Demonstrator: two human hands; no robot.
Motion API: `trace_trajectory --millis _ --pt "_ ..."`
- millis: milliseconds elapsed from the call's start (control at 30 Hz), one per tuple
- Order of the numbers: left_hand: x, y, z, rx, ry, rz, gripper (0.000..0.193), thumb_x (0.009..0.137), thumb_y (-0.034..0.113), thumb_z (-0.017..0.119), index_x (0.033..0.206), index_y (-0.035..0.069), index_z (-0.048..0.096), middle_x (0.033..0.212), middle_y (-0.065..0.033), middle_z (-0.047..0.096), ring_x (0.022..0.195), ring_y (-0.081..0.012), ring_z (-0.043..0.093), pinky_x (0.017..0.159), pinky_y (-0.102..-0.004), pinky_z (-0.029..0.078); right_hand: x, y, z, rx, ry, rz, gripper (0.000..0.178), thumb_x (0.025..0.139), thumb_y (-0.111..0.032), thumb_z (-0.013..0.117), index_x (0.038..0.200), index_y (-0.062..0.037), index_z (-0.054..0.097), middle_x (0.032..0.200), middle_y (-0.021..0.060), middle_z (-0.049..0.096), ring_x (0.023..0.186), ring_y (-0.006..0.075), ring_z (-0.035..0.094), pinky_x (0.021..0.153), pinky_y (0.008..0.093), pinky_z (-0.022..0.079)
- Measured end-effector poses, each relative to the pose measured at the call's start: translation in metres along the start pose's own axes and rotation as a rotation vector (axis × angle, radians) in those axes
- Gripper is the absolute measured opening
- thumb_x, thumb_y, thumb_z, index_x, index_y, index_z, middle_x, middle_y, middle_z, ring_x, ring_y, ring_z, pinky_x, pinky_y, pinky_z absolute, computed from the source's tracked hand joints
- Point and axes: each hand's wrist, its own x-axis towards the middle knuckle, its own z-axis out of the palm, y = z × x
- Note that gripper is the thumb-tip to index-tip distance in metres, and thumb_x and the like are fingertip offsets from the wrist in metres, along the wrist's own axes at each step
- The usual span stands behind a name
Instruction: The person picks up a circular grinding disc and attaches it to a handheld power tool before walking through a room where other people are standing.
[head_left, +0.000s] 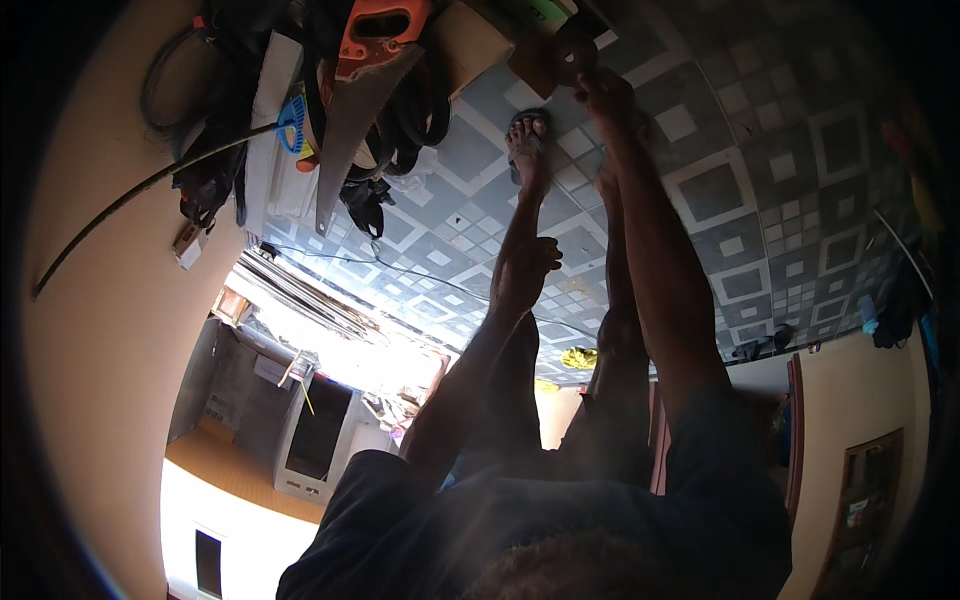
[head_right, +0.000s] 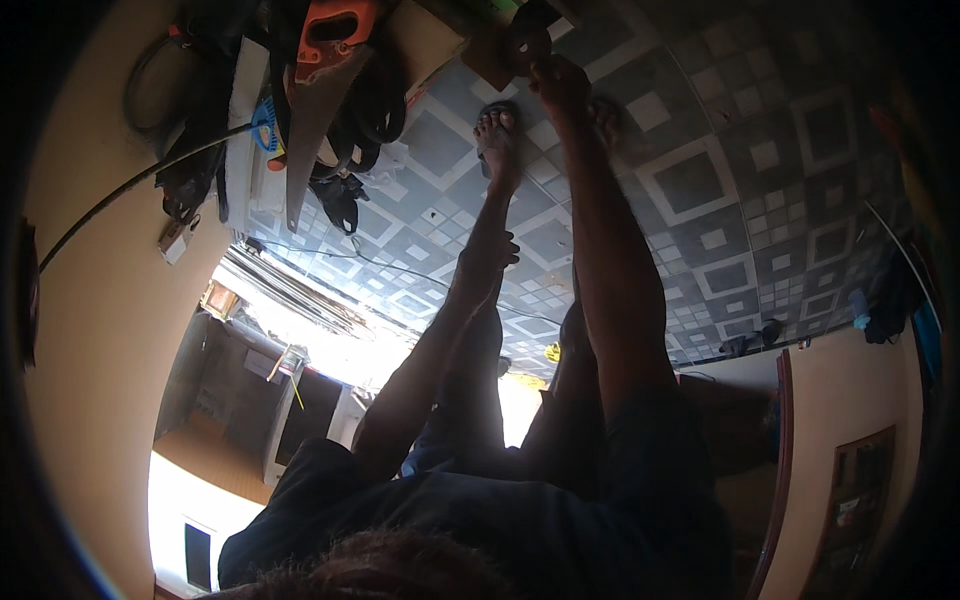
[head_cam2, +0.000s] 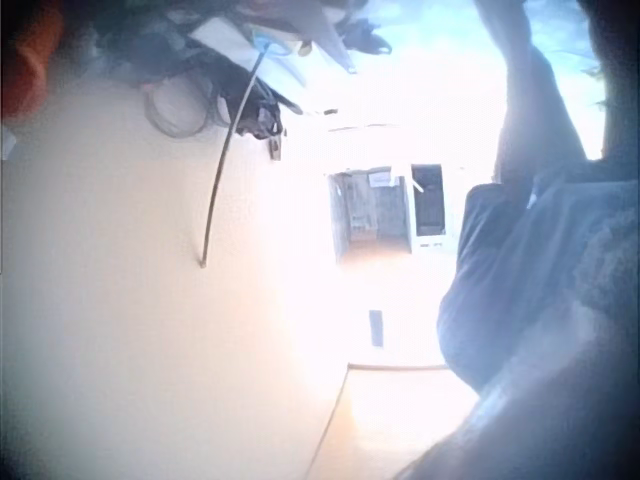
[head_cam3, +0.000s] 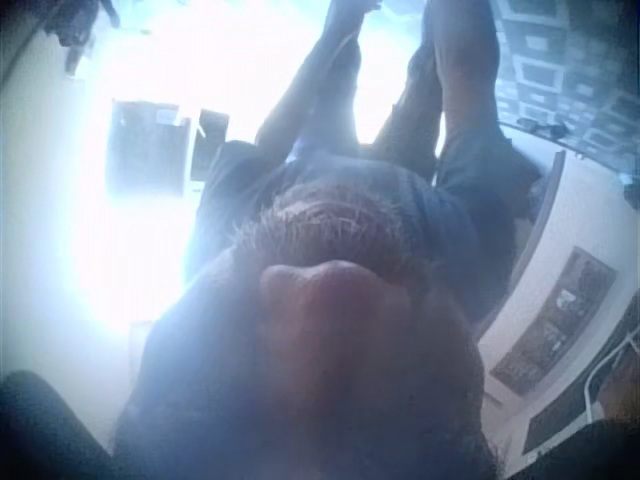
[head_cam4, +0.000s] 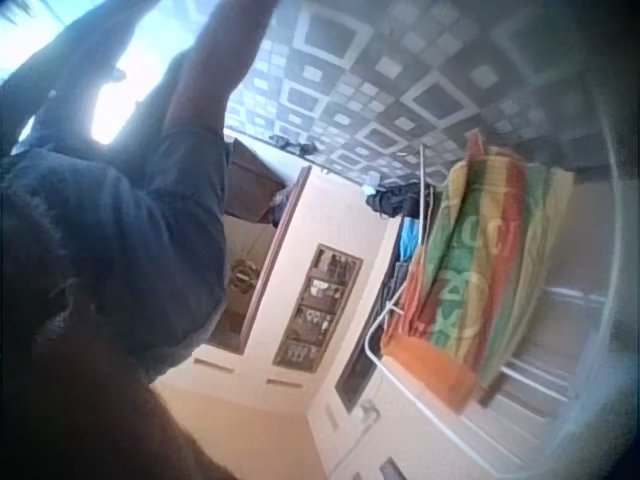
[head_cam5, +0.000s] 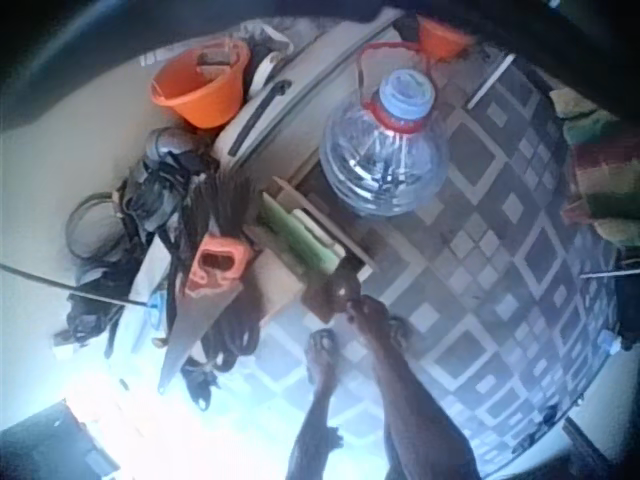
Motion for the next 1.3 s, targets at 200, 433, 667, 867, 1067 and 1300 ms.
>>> trace_trajectory --millis 200,433,667,867,1067,1300 --pt "0.034 0.076 0.043 -0.082 0.236 0.395 0.034 0.094 0.016 0.057 0.12 -0.006 0.054 0.101 -0.0137 0.065 0.087 -0.0204 0.065 0.083 -0.0324 0.052 -0.093 -0.079 -0.032 0.225 -0.297 0.186 0.038 0.089 -0.037 0.066 0.103 -0.0019 0.061 0.088 0.0064 0.067 0.075 0.0137 0.067 0.061 0.0286 0.049" --pt "0.049 0.127 0.066 -0.015 0.165 0.491 0.029 0.096 0.014 0.054 0.117 -0.007 0.055 0.1 -0.0119 0.063 0.089 -0.0169 0.063 0.078 -0.0287 0.053 -0.155 -0.108 -0.081 0.174 -0.354 0.34 0.037 0.092 -0.036 0.063 0.103 -0.0008 0.062 0.088 0.0064 0.066 0.077 0.0134 0.062 0.067 0.0282 0.046" --pt "0.048 0.113 0.059 -0.283 -0.012 0.278 0.035 0.093 0.017 0.06 0.12 -0.004 0.054 0.098 -0.0104 0.063 0.09 -0.0159 0.064 0.08 -0.0295 0.054 -0.199 -0.142 -0.063 -0.427 -0.162 -0.098 0.017 0.089 -0.019 0.068 0.09 -0.0026 0.067 0.084 0.0081 0.066 0.072 0.0148 0.061 0.065 0.0278 0.048" --pt "0.05 0.103 0.06 -0.575 -0.159 0.216 0.068 0.089 0.033 0.066 0.139 0.0 0.035 0.118 -0.0155 0.055 0.107 -0.0247 0.06 0.089 -0.0368 0.052 -0.207 -0.123 -0.038 -0.758 -0.081 -0.555 0.011 0.085 -0.003 0.067 0.095 -0.0028 0.067 0.085 0.0091 0.065 0.075 0.0191 0.065 0.066 0.0311 0.052" --pt "0.051 0.098 0.046 -0.485 -0.254 0.338 0.09 0.08 0.042 0.073 0.146 0.004 0.025 0.131 -0.0184 0.045 0.116 -0.031 0.055 0.091 -0.0411 0.051 -0.208 -0.117 -0.031 -0.925 -0.179 -0.589 0.017 0.081 -0.004 0.068 0.097 -0.0054 0.068 0.09 0.0094 0.064 0.081 0.0229 0.065 0.067 0.033 0.054" --pt "0.051 0.106 0.026 -0.695 -0.407 0.321 0.101 0.07 0.044 0.077 0.149 0.012 0.023 0.139 -0.0188 0.039 0.117 -0.0337 0.054 0.093 -0.0431 0.049 -0.217 -0.119 -0.016 -0.985 -0.282 -0.506 0.024 0.079 -0.005 0.07 0.103 -0.0063 0.067 0.096 0.011 0.064 0.087 0.0247 0.064 0.073 0.0346 0.053"
